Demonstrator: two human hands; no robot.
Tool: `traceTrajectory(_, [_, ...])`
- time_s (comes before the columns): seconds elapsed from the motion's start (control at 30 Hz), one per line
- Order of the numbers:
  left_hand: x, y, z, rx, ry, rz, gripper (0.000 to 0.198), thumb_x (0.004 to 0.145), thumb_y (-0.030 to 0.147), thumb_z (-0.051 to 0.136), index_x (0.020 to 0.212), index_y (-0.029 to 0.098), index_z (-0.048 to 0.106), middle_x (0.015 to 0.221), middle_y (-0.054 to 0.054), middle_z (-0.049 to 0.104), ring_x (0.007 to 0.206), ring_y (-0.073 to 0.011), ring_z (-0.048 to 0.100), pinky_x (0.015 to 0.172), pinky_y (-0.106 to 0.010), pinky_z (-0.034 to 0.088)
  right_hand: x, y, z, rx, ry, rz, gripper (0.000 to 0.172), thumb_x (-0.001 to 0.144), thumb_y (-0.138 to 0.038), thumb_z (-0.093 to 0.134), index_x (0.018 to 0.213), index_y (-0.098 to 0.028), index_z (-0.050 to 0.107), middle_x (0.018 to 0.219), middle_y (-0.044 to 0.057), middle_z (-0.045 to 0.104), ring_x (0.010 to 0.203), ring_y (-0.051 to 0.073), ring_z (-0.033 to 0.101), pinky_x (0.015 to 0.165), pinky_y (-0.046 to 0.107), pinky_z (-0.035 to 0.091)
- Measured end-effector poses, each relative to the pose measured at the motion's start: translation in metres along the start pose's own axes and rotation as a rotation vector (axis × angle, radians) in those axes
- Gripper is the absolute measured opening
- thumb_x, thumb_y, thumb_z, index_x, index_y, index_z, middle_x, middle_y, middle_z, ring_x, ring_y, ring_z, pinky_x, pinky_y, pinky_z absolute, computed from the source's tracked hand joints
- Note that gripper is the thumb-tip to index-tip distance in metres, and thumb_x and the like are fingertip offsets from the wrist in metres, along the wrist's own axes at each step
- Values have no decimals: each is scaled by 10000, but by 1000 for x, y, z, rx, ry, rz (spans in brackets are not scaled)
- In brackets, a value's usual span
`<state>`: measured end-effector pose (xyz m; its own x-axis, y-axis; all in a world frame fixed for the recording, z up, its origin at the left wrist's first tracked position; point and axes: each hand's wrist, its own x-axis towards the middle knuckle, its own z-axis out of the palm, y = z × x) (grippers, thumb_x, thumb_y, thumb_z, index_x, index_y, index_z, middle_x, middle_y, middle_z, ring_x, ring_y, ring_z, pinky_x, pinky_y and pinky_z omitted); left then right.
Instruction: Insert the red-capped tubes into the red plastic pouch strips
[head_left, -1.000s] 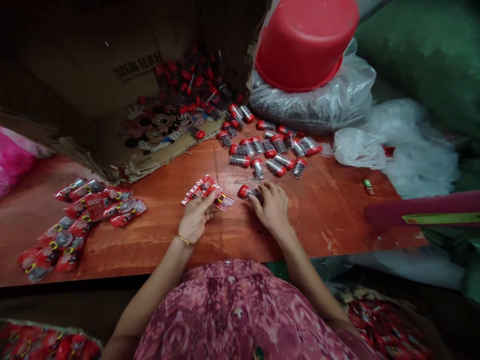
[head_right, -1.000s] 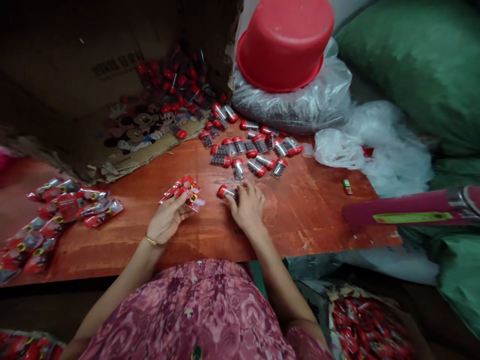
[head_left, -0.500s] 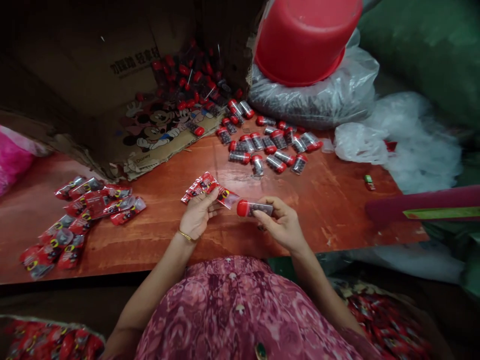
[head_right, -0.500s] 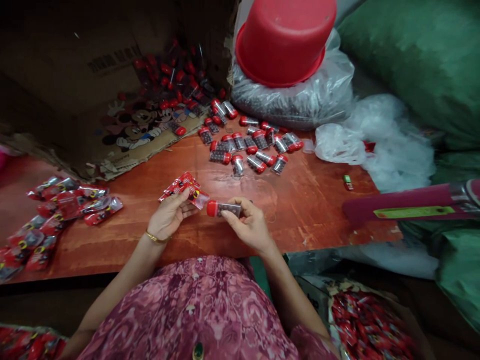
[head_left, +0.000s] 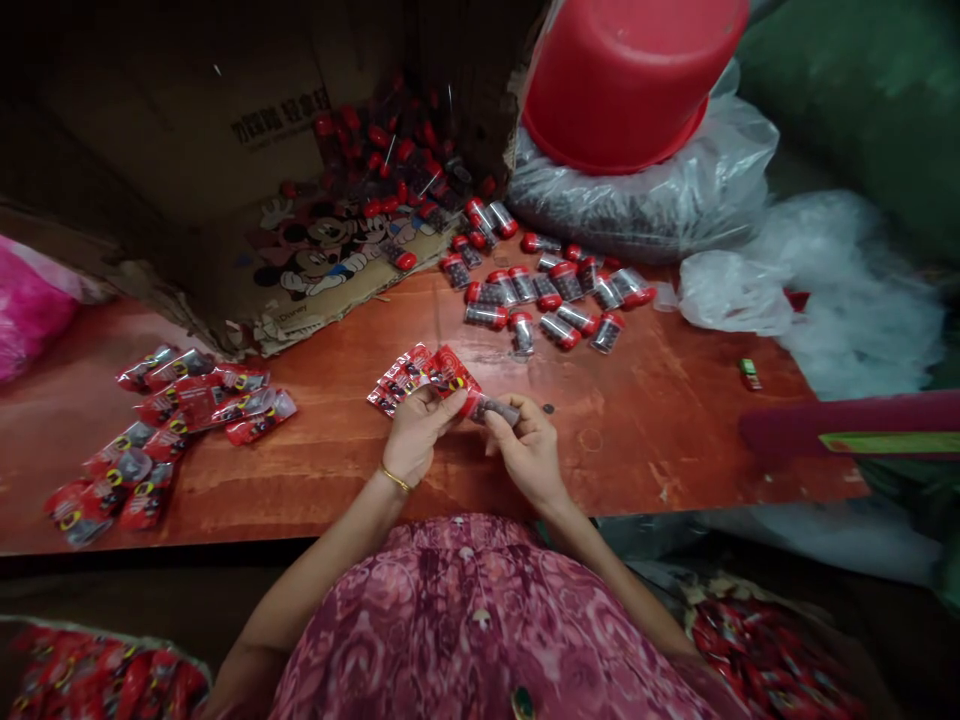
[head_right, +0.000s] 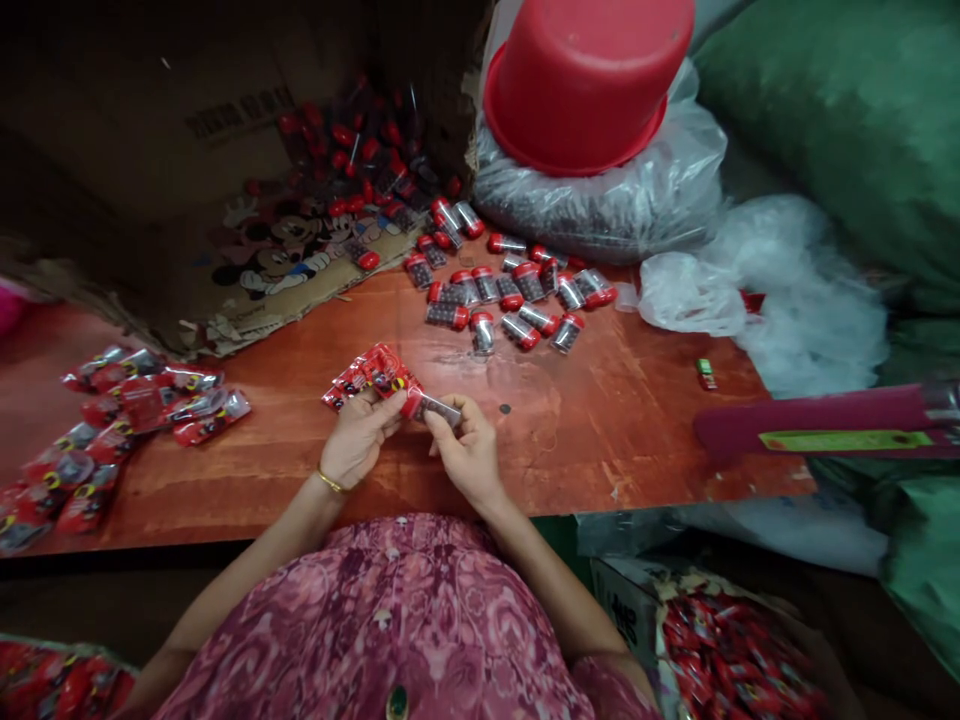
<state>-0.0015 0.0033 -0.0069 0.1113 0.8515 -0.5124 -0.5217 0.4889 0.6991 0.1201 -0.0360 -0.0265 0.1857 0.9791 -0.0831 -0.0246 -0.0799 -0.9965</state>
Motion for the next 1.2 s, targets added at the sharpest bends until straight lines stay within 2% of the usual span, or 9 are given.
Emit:
traceTrajectory(0.17, [1,-11,4,-20,-19,108,356,465,279,831,720,133,629,699,13,671,622,-83,591,634,-196,453,3,6,9,98,23,51,283,783,-469,549,834,-201,473,539,-86,501,347,48,452,367,174,358])
traceTrajectory(0.33, [0,-12,4,-13,-26,76,301,543,330,782,698,140,608,662,8,647,601,-96,571,613,-212,436,6,6,14,22,-131,95,326,791,-519,519,822,-200,460,498,-94,464,316,44,372,319,176,301])
traceTrajectory(0.5, [3,-4,-3,34,-10,139,277,516,217,783,731,147,622,710,18,654,673,-97,577,687,-207,443,15,7,18,33,-212,104,327,790,-528,514,836,-211,450,519,-107,376,370,51,335,366,187,364])
traceTrajectory(0.67, [3,3,-13,40,-68,127,243,573,314,756,661,146,604,574,34,585,472,-64,466,446,-184,368,17,4,18,77,-444,77,340,793,-527,511,919,-215,467,671,-53,529,467,65,478,493,216,437])
traceTrajectory(0.73, [3,5,-16,54,-82,113,259,573,333,762,653,139,610,578,27,590,456,-58,452,425,-183,351,14,4,17,99,-496,68,325,797,-500,527,942,-216,464,729,-33,580,491,68,516,549,231,456])
traceTrajectory(0.87, [3,6,-21,45,-72,104,274,529,292,799,688,128,648,673,-4,653,611,-89,560,591,-193,440,15,7,16,80,-441,73,310,785,-482,563,878,-225,418,640,-50,591,434,77,511,453,208,406])
traceTrajectory(0.97, [2,8,-22,43,-101,66,257,536,277,798,696,129,662,680,-6,667,613,-94,572,596,-198,444,23,10,19,-10,-408,17,325,763,-507,578,811,-223,426,604,-50,581,433,85,502,423,205,391])
traceTrajectory(1.07, [-2,13,-24,24,-80,44,256,538,244,800,735,140,675,715,-6,687,639,-97,599,632,-193,462,35,12,27,-188,-334,-172,326,758,-525,575,729,-217,470,553,-48,526,448,87,459,436,211,369])
traceTrajectory(1.2, [-10,22,-35,74,-70,-112,199,630,256,749,749,115,675,722,-54,706,645,-131,646,687,-235,503,47,9,39,-509,-244,-417,369,715,-562,608,658,-214,499,567,-15,542,501,106,465,512,242,388])
